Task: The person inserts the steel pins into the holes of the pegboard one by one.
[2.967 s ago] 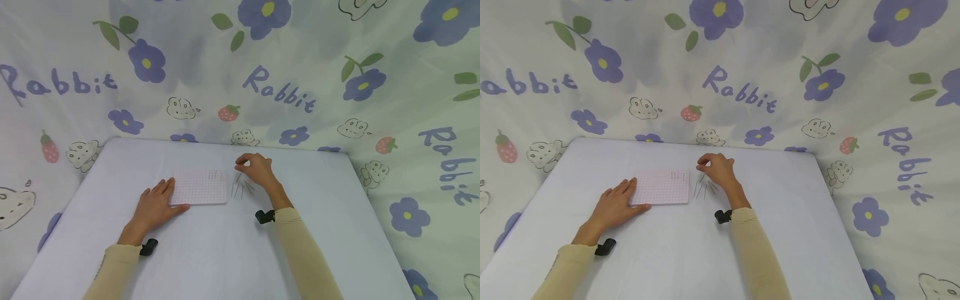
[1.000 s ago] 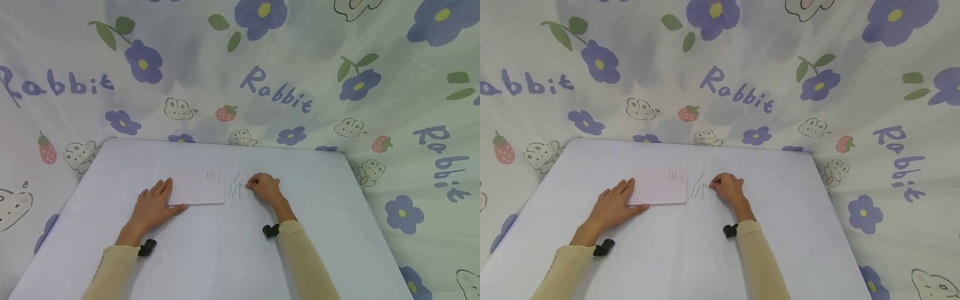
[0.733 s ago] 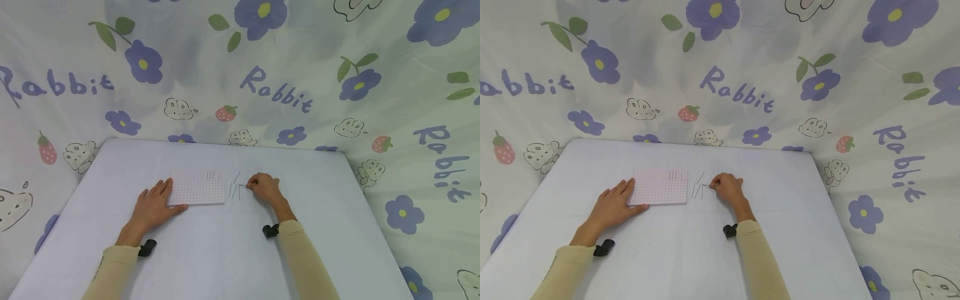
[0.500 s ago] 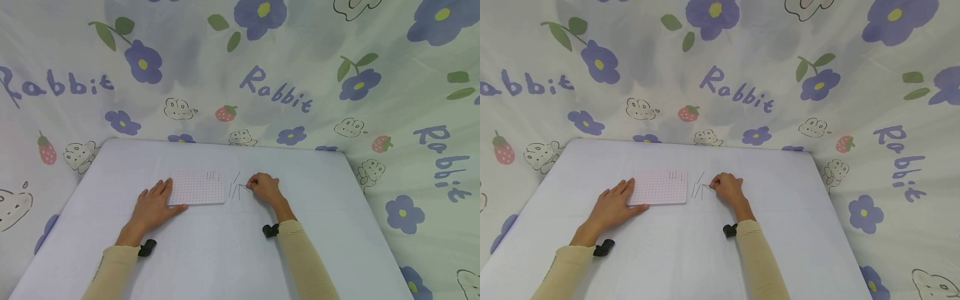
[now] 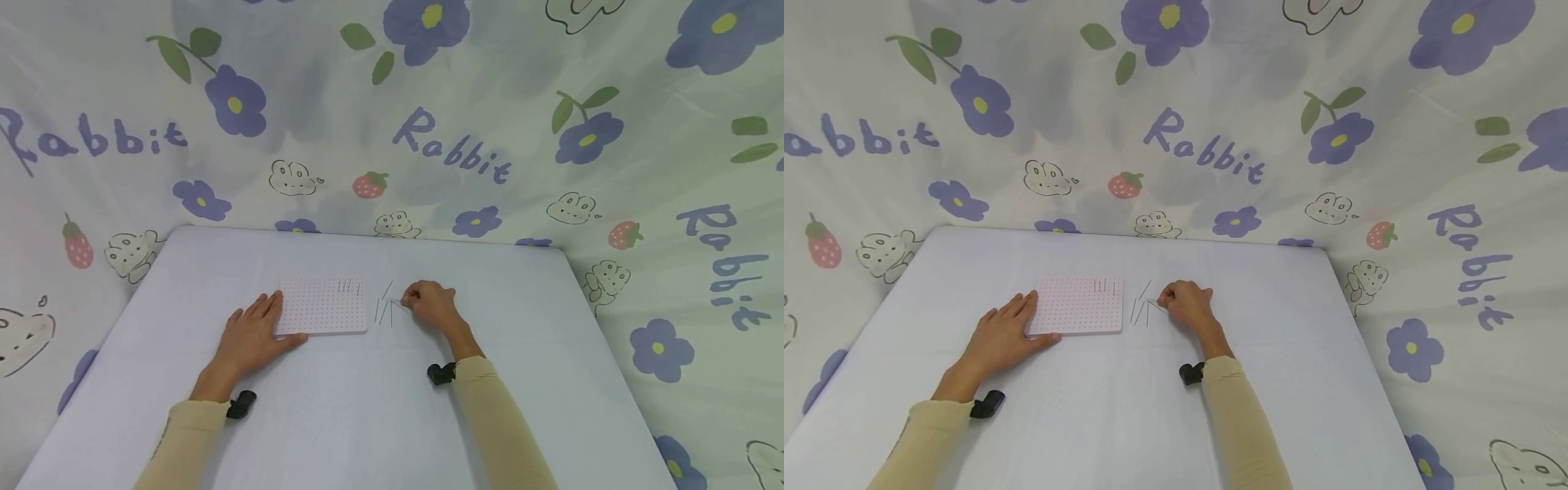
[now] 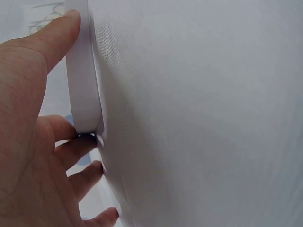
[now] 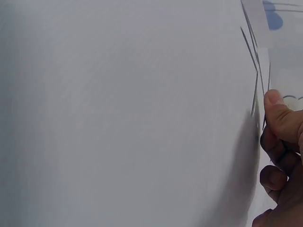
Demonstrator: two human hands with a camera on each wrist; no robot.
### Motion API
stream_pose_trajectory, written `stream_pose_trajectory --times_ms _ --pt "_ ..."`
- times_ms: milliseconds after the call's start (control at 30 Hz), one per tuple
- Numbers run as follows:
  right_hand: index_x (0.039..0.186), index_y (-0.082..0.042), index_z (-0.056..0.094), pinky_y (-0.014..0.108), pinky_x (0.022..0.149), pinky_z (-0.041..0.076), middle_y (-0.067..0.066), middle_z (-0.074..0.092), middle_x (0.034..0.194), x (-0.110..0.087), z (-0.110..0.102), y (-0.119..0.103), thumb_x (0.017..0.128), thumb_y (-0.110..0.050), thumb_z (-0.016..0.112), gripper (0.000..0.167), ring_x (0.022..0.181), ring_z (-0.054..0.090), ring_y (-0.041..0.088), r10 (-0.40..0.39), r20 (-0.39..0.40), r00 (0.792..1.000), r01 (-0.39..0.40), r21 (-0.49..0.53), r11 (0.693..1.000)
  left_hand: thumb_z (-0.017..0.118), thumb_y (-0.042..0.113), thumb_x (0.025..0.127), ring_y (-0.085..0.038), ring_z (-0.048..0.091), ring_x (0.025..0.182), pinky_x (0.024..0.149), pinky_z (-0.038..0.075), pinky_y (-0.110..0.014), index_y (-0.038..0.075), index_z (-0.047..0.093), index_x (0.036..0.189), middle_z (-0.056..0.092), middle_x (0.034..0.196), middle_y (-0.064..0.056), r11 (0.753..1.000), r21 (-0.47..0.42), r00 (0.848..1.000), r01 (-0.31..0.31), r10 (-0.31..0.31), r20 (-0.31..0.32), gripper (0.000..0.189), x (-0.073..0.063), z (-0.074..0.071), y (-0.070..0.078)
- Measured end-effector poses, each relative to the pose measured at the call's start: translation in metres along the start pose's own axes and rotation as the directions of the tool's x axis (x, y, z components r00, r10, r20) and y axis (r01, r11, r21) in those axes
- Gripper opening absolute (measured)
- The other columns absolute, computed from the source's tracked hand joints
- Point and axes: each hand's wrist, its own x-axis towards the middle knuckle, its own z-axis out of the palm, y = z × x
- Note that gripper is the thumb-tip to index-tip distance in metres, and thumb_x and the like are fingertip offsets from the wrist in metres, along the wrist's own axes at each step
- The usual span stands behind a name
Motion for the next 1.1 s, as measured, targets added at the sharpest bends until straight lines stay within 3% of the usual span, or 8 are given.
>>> stream_pose_trajectory --times_ms 533,933,1100 --pt "0.091 -0.02 0.071 0.05 0.088 0.034 -0.01 0.069 0.087 0.018 -0.003 -0.041 0.099 -0.033 0.065 0.016 0.081 0.058 0.014 -0.07 0.002 0.998 0.07 0.064 0.995 0.06 0.072 0.086 -0.046 0.024 0.148 0.112 0.017 -0.071 -0.006 0.025 0.156 0.029 0.161 -0.025 1.0 0.002 1.0 -0.002 0.002 -0.008 0.111 0.001 0.003 -0.003" --pt "0.1 -0.019 0.066 0.055 0.101 0.029 -0.005 0.07 0.095 0.025 0.001 -0.063 0.103 -0.034 0.057 0.018 0.086 0.058 0.017 -0.055 0.019 0.998 0.051 0.157 0.986 0.057 0.076 0.086 -0.046 0.025 0.148 0.112 0.018 -0.072 -0.005 0.025 0.156 0.03 0.16 -0.025 1.0 0.008 1.0 -0.011 0.011 -0.012 0.112 0.0 0.005 -0.006" --pt "0.101 -0.019 0.063 0.055 0.101 0.029 -0.008 0.066 0.089 0.027 0.006 -0.067 0.104 -0.035 0.055 0.018 0.086 0.059 0.015 -0.067 0.027 0.997 0.062 0.174 0.983 0.059 0.073 0.087 -0.045 0.025 0.148 0.112 0.018 -0.072 -0.006 0.025 0.156 0.031 0.16 -0.025 1.0 0.001 1.0 -0.015 0.015 -0.017 0.11 -0.001 0.003 -0.004"
